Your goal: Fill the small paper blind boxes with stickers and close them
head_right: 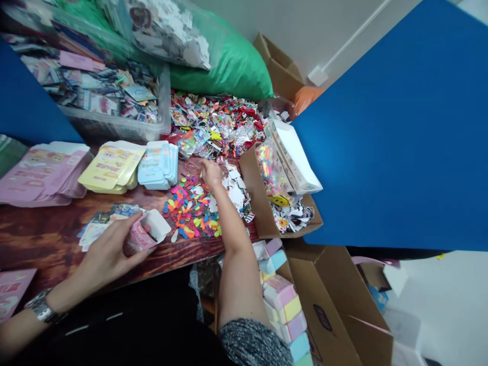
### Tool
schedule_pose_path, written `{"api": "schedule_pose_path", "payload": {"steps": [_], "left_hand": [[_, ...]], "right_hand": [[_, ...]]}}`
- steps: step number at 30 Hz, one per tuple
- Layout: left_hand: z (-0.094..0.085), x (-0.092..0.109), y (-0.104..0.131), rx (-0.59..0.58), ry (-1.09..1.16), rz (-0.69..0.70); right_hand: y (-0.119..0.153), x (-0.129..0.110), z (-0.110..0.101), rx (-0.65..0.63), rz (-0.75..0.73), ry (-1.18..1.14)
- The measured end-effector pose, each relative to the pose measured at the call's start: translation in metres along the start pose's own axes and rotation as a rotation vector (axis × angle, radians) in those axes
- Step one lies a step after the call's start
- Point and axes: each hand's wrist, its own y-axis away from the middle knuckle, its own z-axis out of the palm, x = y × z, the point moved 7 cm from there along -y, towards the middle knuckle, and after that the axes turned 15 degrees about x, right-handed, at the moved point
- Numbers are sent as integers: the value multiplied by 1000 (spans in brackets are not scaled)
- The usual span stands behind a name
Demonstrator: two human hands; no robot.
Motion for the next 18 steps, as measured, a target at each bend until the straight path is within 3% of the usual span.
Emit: {"api": "schedule_pose_path", "payload": {"steps": [5,11,14,18], "left_hand": [[-1,-5,1,5,-11,-12],[3,-6,-3,-5,-16,-13],[3,-7,-8,2,-28,-29],[-1,-12,-18,17,-37,-99]], "right_hand": [[2,-9,16,-95,-62,24],[-7,-19,19,-110,-34,118],[-9,-27,4,-96,-50,120],[4,-42,-37,-42,-120,65]]}}
